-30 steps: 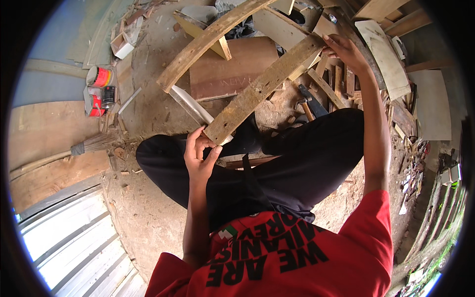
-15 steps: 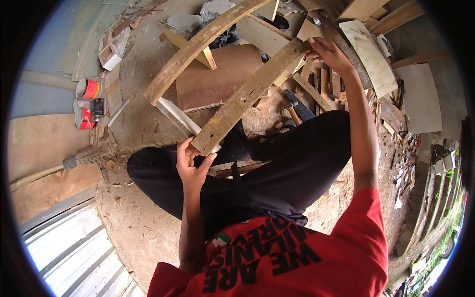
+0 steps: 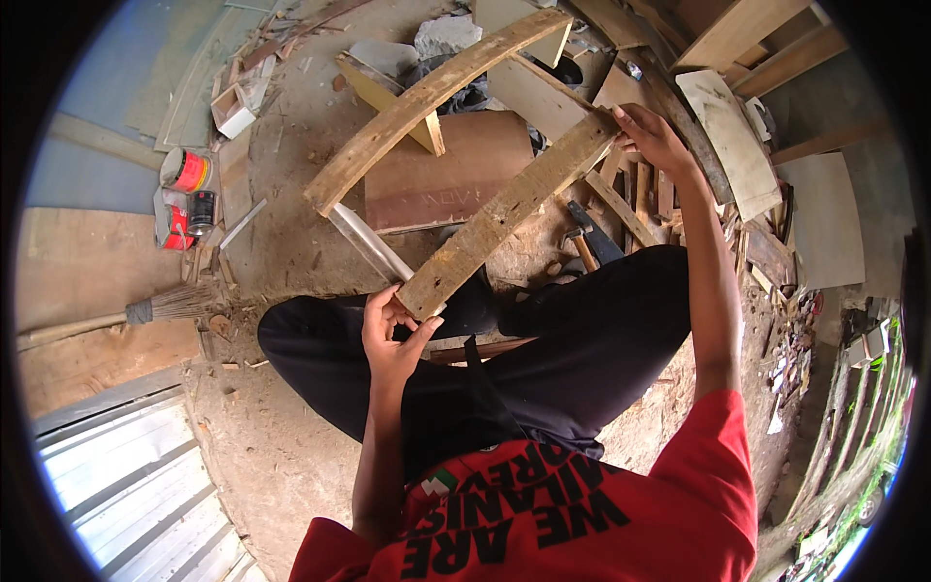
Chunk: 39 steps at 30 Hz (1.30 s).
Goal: The person sits on the floor and uses a hammer to pry apart and break down a wooden frame. They repeatedly strike the joints to separate the pieces and then lift the disassembled frame to inspect it.
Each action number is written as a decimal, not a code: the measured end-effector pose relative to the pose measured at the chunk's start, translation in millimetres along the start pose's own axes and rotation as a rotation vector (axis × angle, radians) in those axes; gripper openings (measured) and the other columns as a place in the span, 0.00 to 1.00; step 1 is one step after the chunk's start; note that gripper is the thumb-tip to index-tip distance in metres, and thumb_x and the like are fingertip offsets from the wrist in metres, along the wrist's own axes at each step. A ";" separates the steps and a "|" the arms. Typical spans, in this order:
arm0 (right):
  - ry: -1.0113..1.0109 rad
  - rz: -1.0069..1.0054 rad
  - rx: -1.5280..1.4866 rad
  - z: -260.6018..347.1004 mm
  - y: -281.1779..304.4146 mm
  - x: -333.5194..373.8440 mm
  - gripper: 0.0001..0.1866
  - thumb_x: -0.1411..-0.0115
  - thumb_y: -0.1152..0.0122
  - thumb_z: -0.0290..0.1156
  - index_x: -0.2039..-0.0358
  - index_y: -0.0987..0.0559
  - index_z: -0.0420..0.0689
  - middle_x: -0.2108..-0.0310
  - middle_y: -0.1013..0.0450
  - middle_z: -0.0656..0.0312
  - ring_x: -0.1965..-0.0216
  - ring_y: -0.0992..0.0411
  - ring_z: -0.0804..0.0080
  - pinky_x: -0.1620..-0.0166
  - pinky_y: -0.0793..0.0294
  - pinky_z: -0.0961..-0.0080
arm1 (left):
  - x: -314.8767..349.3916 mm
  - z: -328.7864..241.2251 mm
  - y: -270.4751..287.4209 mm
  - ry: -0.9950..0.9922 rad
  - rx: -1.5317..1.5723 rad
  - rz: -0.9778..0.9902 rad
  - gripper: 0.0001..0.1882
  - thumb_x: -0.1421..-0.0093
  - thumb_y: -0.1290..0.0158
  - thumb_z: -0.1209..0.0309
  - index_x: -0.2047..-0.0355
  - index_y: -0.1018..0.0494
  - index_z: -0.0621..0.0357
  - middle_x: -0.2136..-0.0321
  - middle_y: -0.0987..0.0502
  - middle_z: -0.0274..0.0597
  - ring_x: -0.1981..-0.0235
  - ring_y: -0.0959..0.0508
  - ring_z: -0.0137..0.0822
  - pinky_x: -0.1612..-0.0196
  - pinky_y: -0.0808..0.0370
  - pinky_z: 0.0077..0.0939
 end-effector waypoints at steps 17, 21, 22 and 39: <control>0.071 -0.141 0.022 19.1 -7.6 1.3 0.32 0.33 0.48 0.59 0.44 0.28 0.42 0.55 0.26 0.59 0.58 0.28 0.72 0.54 0.25 0.72 | -29.5 -13.6 39.0 -0.220 -0.088 -0.144 0.24 0.39 0.39 0.69 0.46 0.32 0.66 0.61 0.27 0.39 0.62 0.28 0.28 0.53 0.30 0.23; 0.204 -0.334 0.305 33.6 -13.2 11.5 0.33 0.38 0.36 0.53 0.43 0.32 0.42 0.51 0.26 0.45 0.49 0.26 0.58 0.48 0.26 0.62 | -75.8 -62.6 4.4 -0.157 -0.199 -0.052 0.15 0.38 0.41 0.69 0.53 0.25 0.61 0.61 0.22 0.41 0.59 0.22 0.32 0.53 0.27 0.28; 0.276 -0.408 0.267 25.9 -10.6 11.4 0.34 0.41 0.34 0.53 0.44 0.31 0.43 0.51 0.27 0.43 0.49 0.26 0.53 0.48 0.26 0.61 | -86.8 -79.5 -10.9 -0.179 -0.276 0.045 0.16 0.39 0.40 0.69 0.53 0.25 0.61 0.60 0.21 0.43 0.57 0.21 0.35 0.52 0.27 0.30; 0.356 -0.432 0.244 62.8 -77.0 124.6 0.22 0.42 0.37 0.25 0.49 0.32 0.36 0.53 0.30 0.43 0.51 0.29 0.43 0.50 0.28 0.58 | -147.0 -69.9 -129.5 -0.572 -0.767 0.834 0.33 0.37 0.47 0.61 0.34 0.41 0.56 0.31 0.43 0.47 0.35 0.36 0.51 0.37 0.37 0.46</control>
Point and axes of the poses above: each hand's wrist, its own x-axis away from the middle knuckle, its own y-axis out of the back of the hand, z = x × y, the point moved 2 cm from there along -x, towards the middle knuckle
